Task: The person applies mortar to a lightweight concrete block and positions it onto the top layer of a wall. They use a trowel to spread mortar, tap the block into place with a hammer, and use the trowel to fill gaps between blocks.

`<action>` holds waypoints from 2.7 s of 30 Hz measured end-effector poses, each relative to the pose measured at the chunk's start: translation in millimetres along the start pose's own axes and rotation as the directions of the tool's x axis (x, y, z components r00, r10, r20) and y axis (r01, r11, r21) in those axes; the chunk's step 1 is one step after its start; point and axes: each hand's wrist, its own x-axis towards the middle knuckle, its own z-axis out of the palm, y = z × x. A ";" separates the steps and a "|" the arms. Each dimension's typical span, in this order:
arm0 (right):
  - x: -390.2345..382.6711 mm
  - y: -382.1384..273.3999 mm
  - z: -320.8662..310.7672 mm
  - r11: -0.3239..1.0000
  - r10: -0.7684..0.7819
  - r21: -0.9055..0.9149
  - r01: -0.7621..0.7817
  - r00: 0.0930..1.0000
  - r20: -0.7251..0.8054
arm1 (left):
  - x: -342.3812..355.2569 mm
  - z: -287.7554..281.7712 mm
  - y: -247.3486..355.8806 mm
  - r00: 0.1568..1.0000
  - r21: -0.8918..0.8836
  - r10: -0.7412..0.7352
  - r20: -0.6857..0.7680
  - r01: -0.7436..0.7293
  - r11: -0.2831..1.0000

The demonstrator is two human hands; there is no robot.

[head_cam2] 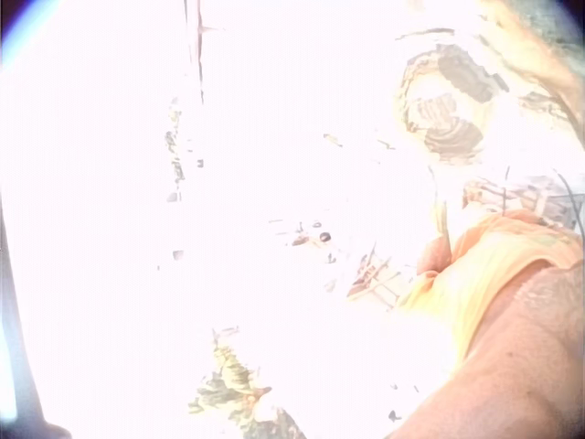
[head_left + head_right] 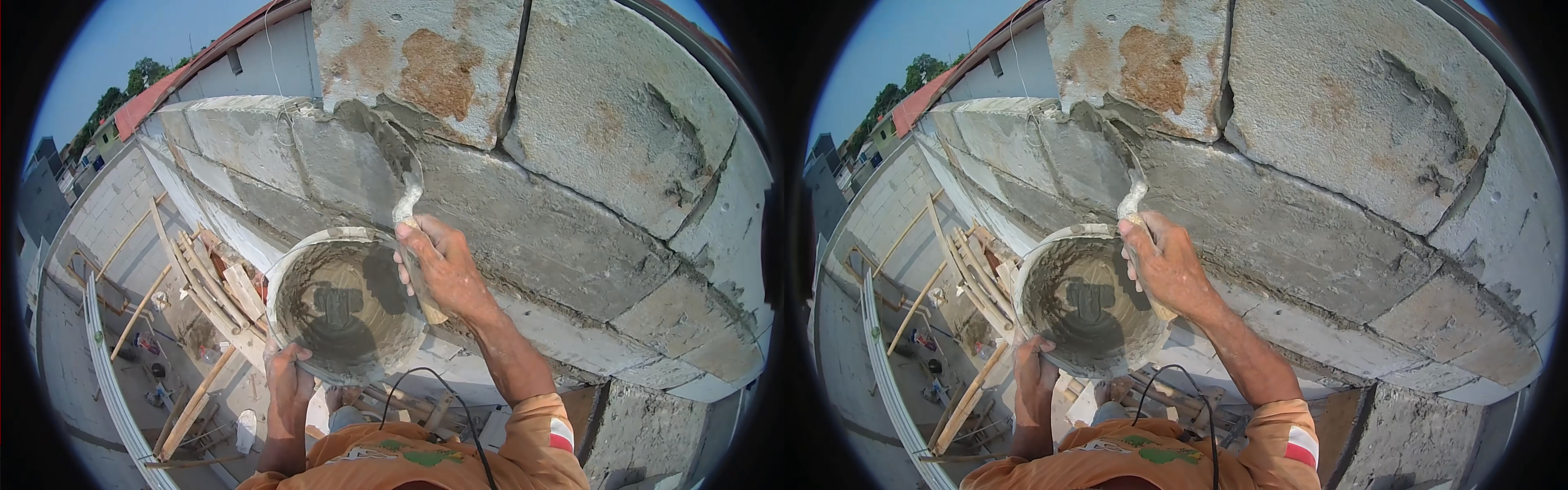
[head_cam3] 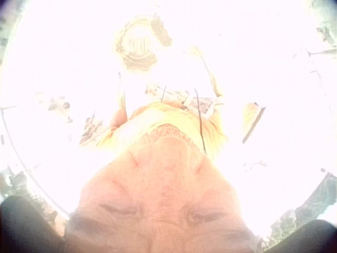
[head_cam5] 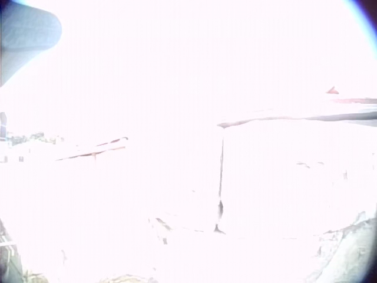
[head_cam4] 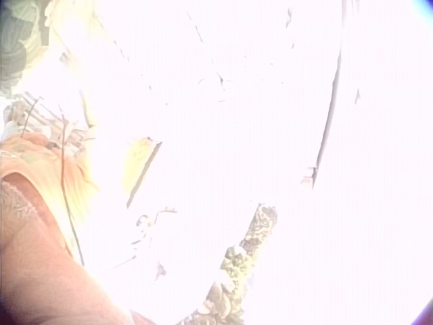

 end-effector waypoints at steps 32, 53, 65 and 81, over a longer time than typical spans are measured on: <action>-40.4 62.1 -13.9 -0.496 -0.123 -0.787 0.366 0.868 0.481 | -32.8 53.6 0.5 0.992 0.482 0.122 0.011 -0.112 0.869; -65.6 69.8 -0.9 0.875 0.244 -0.484 0.007 0.857 0.455 | -36.3 36.9 25.2 0.991 0.111 0.137 0.001 -0.136 0.984; -113.9 -28.8 -118.8 0.937 0.074 -0.340 -0.082 0.997 -0.037 | -30.0 23.5 3.3 0.998 0.088 0.060 0.024 -0.062 0.994; -151.1 -5.1 -107.5 0.872 -0.005 -0.475 -0.114 0.970 -0.241 | -29.5 22.4 -34.9 0.979 0.091 -0.199 0.047 0.194 0.977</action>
